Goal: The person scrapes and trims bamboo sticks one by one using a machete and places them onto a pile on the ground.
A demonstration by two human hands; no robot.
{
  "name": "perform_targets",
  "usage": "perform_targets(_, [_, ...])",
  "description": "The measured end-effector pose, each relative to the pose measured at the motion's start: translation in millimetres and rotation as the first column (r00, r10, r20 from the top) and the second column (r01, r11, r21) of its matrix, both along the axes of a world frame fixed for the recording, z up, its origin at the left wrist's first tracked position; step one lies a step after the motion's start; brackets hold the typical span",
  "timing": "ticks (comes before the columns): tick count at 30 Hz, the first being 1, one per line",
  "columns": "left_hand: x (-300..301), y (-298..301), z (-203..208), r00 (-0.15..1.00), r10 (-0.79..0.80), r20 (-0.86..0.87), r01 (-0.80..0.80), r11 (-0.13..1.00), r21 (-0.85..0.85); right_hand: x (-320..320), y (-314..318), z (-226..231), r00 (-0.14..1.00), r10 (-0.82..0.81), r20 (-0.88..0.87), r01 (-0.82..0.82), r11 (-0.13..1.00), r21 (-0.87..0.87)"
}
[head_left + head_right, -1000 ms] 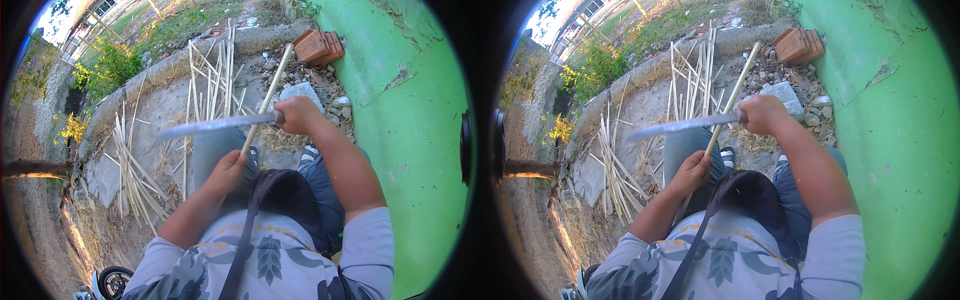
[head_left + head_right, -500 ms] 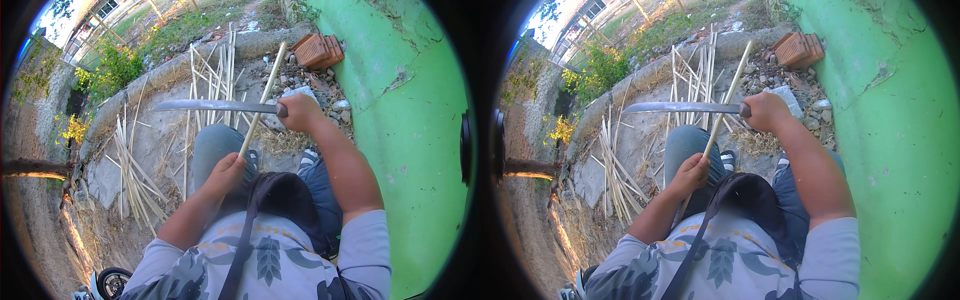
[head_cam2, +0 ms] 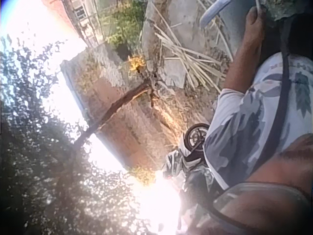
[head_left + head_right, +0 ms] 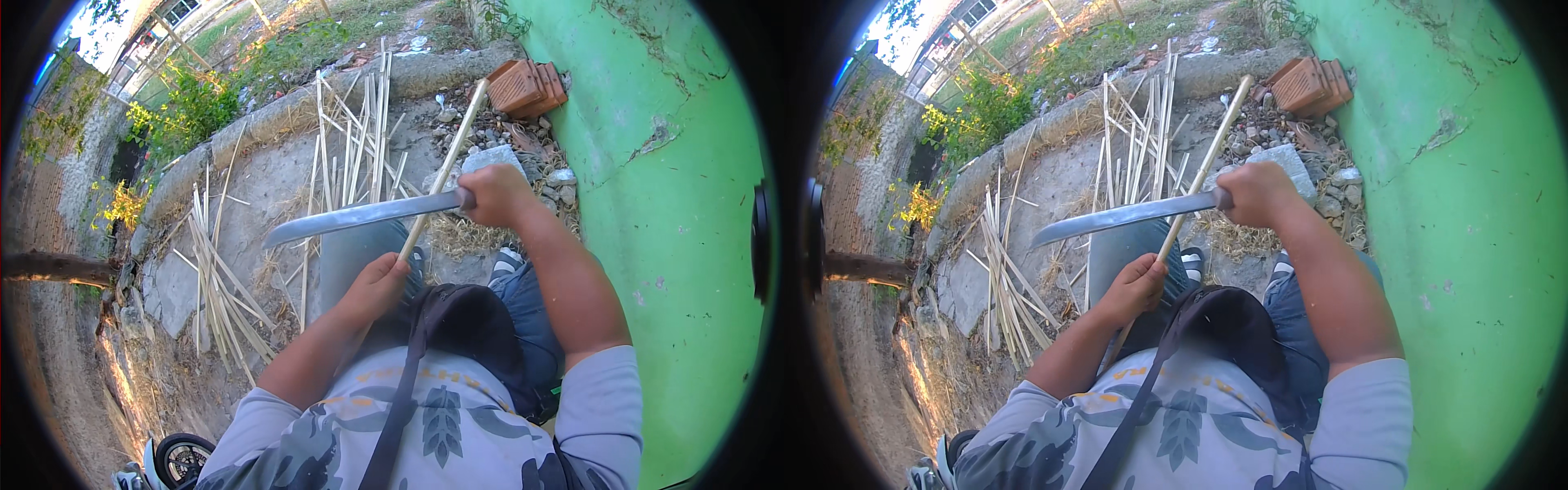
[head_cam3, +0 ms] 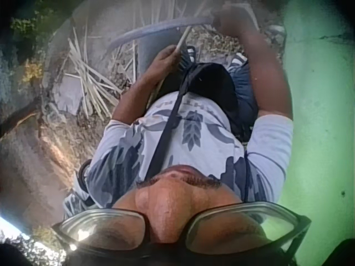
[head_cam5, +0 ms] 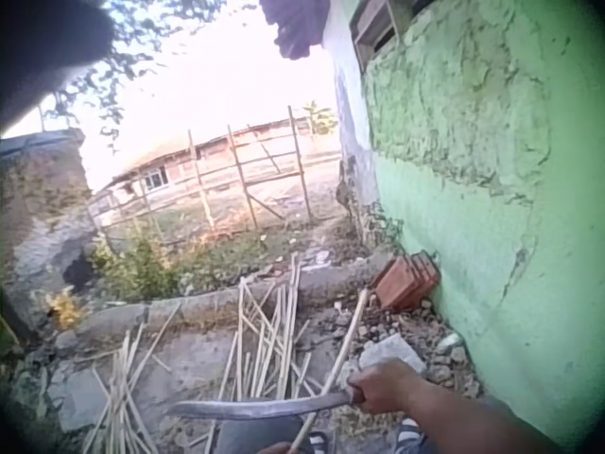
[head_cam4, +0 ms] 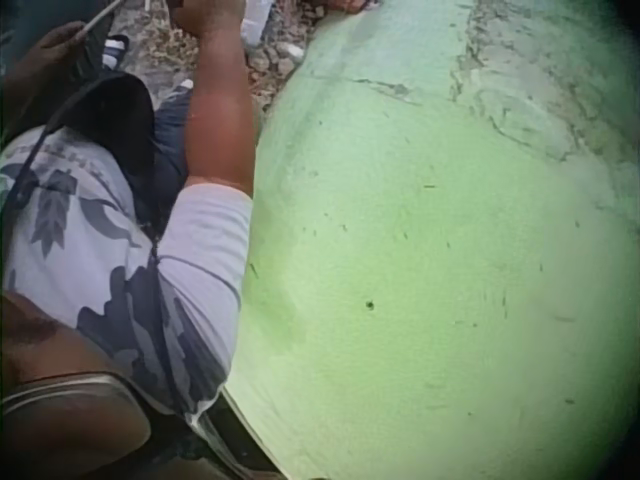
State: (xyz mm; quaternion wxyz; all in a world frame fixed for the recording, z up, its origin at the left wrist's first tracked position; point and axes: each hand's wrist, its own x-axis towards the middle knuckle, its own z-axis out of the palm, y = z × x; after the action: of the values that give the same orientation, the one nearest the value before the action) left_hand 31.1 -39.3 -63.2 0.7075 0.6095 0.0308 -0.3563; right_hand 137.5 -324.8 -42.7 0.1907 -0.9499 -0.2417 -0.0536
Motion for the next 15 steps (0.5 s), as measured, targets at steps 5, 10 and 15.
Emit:
perform_targets(5, [4.8,-0.2,1.3,0.998,0.036,-0.045,-0.038,0.998,-0.044,11.2,-18.8,-2.5,0.975,-0.217,-0.041,0.22,0.972,0.086])
perform_targets(10, [-0.5,4.8,0.3,1.0,0.014,-0.008,-0.015,0.999,-0.037,-1.8,3.1,8.0,0.998,-0.051,0.025,0.05,0.998,0.033])
perform_targets(15, [2.0,-4.6,4.9,0.999,-0.021,0.025,0.019,0.998,0.068,13.9,-21.8,2.2,0.967,-0.239,-0.086,0.243,0.969,0.045])
